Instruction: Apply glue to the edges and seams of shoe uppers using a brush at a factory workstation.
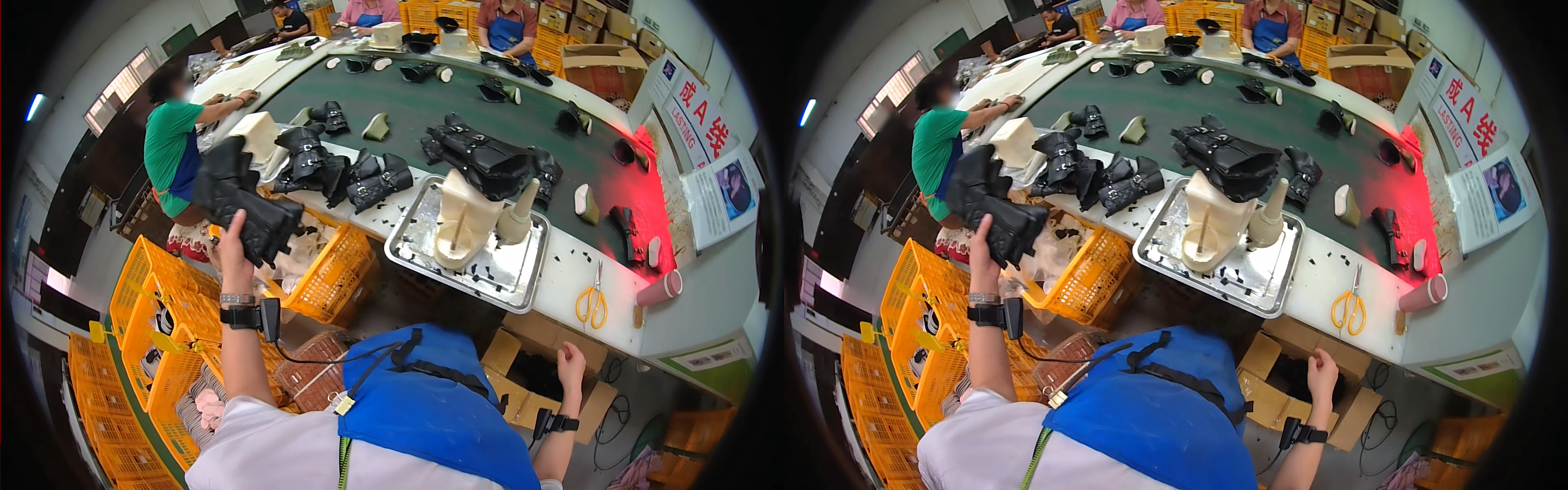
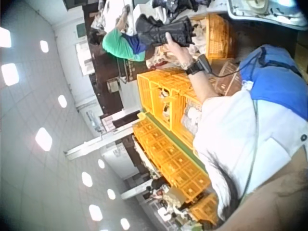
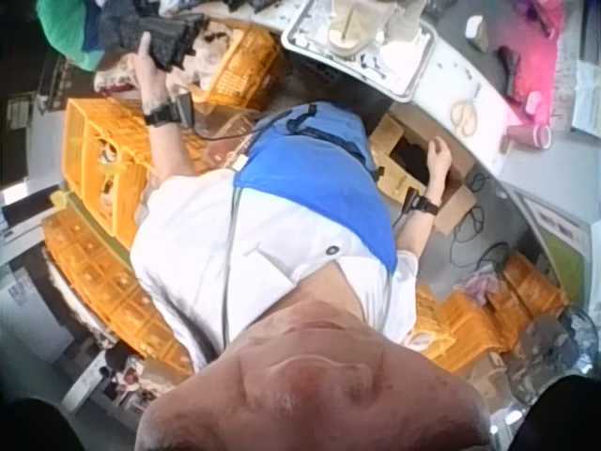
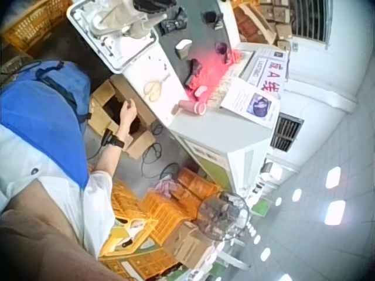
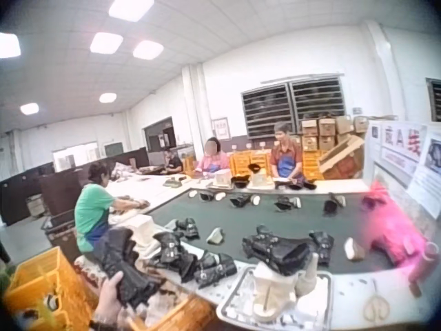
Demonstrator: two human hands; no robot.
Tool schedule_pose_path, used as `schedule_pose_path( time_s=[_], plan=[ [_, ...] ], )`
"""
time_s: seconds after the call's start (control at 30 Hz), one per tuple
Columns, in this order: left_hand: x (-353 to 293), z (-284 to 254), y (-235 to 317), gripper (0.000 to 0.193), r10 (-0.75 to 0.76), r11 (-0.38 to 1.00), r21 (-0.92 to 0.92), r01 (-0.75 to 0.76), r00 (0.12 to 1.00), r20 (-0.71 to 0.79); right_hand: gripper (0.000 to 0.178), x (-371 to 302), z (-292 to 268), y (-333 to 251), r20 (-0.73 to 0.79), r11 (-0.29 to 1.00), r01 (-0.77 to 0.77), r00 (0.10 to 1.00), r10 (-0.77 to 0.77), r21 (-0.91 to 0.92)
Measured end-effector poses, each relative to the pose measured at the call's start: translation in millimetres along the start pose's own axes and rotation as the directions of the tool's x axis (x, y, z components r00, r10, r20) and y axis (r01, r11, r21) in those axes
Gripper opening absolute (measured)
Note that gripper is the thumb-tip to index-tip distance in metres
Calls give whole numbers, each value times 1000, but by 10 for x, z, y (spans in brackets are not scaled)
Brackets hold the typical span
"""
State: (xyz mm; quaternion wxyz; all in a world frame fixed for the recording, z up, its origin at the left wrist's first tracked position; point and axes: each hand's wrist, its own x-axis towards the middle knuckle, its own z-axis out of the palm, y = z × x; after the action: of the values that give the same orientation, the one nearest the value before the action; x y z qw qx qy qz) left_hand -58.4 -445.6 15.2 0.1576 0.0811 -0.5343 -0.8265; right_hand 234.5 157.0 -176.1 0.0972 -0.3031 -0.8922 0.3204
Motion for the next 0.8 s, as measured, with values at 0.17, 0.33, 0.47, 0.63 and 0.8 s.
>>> schedule_pose_path(
  time_s=[0.17, 0.33, 0.47, 0.63, 0.8],
  plan=[
    [209, 66, -186, 31, 20, 969, 245, -32, 999, 51, 24, -93, 14, -280, -6, 995, -45, 999, 46, 87],
    [994, 174, -327, 33, 67, 927, 357, -113, 988, 139, 25, 0, -42, -1080, -76, 991, -49, 995, 59, 128],
    [1777, 146, -316, 33, 253, 719, 624, -306, 952, 175, 26, 52, 259, -1982, -46, 985, -12, 999, 21, 174],
    [2406, 311, -243, 34, 547, 204, 731, -652, 695, 467, 23, 218, 945, -3344, 42, 966, 164, 983, -176, 201],
    [2917, 265, -327, 32, 538, 82, 740, -668, 655, 531, 23, 562, 1578, -4465, 227, 923, 354, 896, -381, 153]
  ],
)
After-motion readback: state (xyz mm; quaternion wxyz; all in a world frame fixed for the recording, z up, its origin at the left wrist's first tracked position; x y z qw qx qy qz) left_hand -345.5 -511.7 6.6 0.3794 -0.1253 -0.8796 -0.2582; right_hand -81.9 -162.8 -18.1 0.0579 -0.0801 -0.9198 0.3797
